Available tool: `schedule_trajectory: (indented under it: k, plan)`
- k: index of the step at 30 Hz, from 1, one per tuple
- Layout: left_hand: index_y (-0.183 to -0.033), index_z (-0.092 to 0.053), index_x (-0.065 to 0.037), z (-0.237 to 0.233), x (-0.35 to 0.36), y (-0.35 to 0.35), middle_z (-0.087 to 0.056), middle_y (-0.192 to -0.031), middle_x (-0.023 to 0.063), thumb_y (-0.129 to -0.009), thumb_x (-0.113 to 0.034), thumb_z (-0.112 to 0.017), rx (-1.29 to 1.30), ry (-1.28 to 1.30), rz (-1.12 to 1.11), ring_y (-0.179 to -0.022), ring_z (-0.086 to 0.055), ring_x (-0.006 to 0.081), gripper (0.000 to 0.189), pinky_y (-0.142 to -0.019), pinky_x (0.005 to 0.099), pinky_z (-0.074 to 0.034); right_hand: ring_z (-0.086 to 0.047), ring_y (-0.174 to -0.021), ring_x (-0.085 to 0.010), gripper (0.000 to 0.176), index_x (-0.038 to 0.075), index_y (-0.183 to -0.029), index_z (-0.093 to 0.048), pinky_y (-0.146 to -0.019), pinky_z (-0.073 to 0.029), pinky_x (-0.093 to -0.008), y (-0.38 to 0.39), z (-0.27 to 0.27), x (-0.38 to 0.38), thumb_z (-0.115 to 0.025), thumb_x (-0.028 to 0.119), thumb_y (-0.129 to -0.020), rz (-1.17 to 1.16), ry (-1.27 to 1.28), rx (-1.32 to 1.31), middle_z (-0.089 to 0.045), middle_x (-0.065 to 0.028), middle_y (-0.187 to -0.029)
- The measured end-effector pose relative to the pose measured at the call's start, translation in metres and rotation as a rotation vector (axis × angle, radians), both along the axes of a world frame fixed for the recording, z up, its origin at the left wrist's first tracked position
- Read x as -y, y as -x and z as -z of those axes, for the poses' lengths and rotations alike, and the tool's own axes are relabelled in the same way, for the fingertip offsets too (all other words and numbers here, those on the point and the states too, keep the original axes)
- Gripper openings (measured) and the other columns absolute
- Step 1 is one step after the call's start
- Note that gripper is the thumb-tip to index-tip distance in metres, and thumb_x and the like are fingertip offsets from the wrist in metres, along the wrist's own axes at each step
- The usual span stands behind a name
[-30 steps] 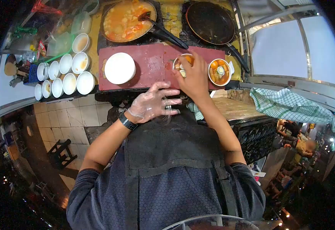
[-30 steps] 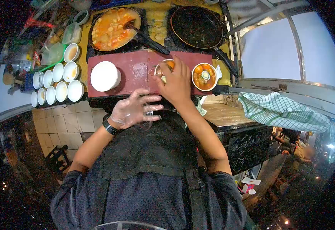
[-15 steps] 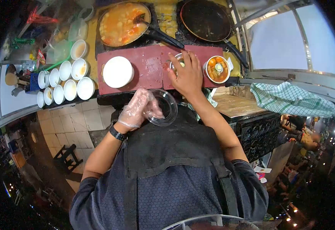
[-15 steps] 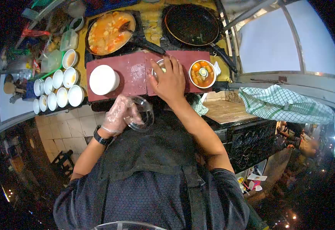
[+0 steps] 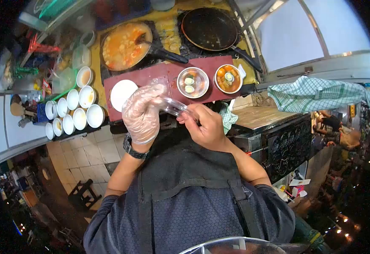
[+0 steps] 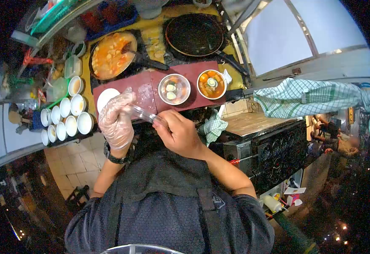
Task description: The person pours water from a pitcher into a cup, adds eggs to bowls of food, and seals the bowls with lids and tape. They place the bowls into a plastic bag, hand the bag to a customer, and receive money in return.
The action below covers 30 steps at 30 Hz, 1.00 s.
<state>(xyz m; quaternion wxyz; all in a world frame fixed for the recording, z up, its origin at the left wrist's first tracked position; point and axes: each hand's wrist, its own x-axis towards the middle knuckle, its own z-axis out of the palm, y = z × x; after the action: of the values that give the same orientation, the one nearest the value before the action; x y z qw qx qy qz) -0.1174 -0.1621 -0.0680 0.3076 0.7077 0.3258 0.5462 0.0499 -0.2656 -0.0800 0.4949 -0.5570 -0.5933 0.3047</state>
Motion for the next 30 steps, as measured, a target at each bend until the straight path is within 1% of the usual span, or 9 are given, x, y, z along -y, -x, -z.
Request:
schedule_trajectory:
  k: [1,3,6,15,20,21,24,26,30]
  plan:
    - [-0.105,-0.074,-0.001,0.002,0.004,0.001,-0.075,-0.096,0.0106,-0.094,-0.001,-0.074,0.004,-0.016,0.012,-0.089,-0.073,0.0218,0.011,-0.081,0.0344,-0.058,-0.076,-0.085,-0.0232,0.004,-0.006,-0.097,-0.065,-0.073,-0.060,-0.0309,-0.003,-0.004,0.001,-0.065,-0.002,-0.098,0.055,-0.022,-0.029,-0.073,-0.0173,-0.103]
    - [-0.105,-0.073,0.000,0.013,0.013,0.004,-0.074,-0.101,0.0076,-0.103,-0.012,-0.069,0.266,0.583,0.186,-0.091,-0.070,0.0156,0.013,-0.082,0.0324,-0.057,-0.077,-0.089,-0.0239,0.005,-0.006,-0.100,-0.067,-0.076,-0.061,-0.0328,-0.012,-0.013,0.002,-0.065,-0.002,-0.098,0.026,-0.145,0.102,-0.074,-0.0183,-0.107]
    - [-0.109,-0.071,0.001,0.001,0.013,-0.008,-0.073,-0.102,0.0057,-0.108,-0.022,-0.063,0.273,0.512,0.218,-0.093,-0.067,0.0122,0.025,-0.083,0.0290,-0.054,-0.075,-0.094,-0.0316,0.011,-0.004,-0.097,-0.065,-0.080,-0.060,-0.0356,-0.009,-0.010,0.005,-0.073,0.000,-0.091,-0.005,-0.223,0.006,-0.072,-0.0196,-0.112]
    - [-0.105,-0.071,0.002,-0.002,0.009,-0.036,-0.073,-0.103,0.0085,-0.106,-0.017,-0.066,0.436,0.277,0.265,-0.095,-0.068,0.0174,0.020,-0.086,0.0317,-0.055,-0.075,-0.092,-0.0284,0.008,-0.003,-0.100,-0.068,-0.079,-0.060,-0.0342,-0.008,-0.020,0.006,-0.071,0.002,-0.094,0.066,-0.297,-0.018,-0.073,-0.0197,-0.114]
    - [-0.125,-0.065,0.000,-0.019,0.037,-0.048,-0.072,-0.117,0.0144,-0.103,-0.014,-0.069,0.762,0.583,0.428,-0.108,-0.070,0.0236,0.027,-0.095,0.0375,-0.057,-0.076,-0.093,-0.0280,0.006,-0.001,-0.098,-0.066,-0.078,-0.061,-0.0343,-0.004,-0.019,-0.002,-0.071,0.003,-0.096,0.180,-0.474,-0.119,-0.075,-0.0211,-0.113]
    - [-0.124,-0.065,0.000,0.001,0.022,-0.042,-0.071,-0.119,0.0150,-0.104,-0.017,-0.067,0.652,0.342,0.570,-0.112,-0.069,0.0255,0.026,-0.099,0.0394,-0.055,-0.076,-0.094,-0.0283,0.006,-0.001,-0.098,-0.067,-0.078,-0.061,-0.0341,-0.004,-0.019,-0.003,-0.071,0.003,-0.096,0.190,-0.571,-0.137,-0.075,-0.0214,-0.113]
    - [-0.118,-0.066,0.000,-0.017,0.030,-0.042,-0.071,-0.120,0.0152,-0.103,-0.017,-0.068,0.718,0.439,0.588,-0.113,-0.068,0.0267,0.023,-0.100,0.0410,-0.055,-0.076,-0.095,-0.0295,0.007,-0.001,-0.095,-0.066,-0.080,-0.061,-0.0342,-0.001,-0.021,0.003,-0.072,0.003,-0.096,0.171,-0.514,-0.100,-0.074,-0.0227,-0.115]
    - [-0.114,-0.065,0.000,-0.030,0.042,-0.057,-0.071,-0.117,0.0153,-0.102,-0.017,-0.069,0.718,0.574,0.279,-0.113,-0.068,0.0271,0.021,-0.103,0.0438,-0.054,-0.076,-0.097,-0.0296,0.007,0.000,-0.099,-0.069,-0.082,-0.061,-0.0345,0.003,-0.022,0.003,-0.073,0.005,-0.097,0.191,-0.480,-0.159,-0.074,-0.0229,-0.118]
    - [-0.125,-0.062,0.000,-0.007,0.038,-0.036,-0.071,-0.117,0.0144,-0.103,-0.017,-0.068,0.618,0.512,0.455,-0.115,-0.067,0.0257,0.029,-0.110,0.0448,-0.050,-0.076,-0.098,-0.0290,0.011,0.000,-0.106,-0.072,-0.082,-0.061,-0.0349,-0.001,-0.026,-0.002,-0.074,0.006,-0.096,0.184,-0.619,-0.140,-0.074,-0.0216,-0.118]
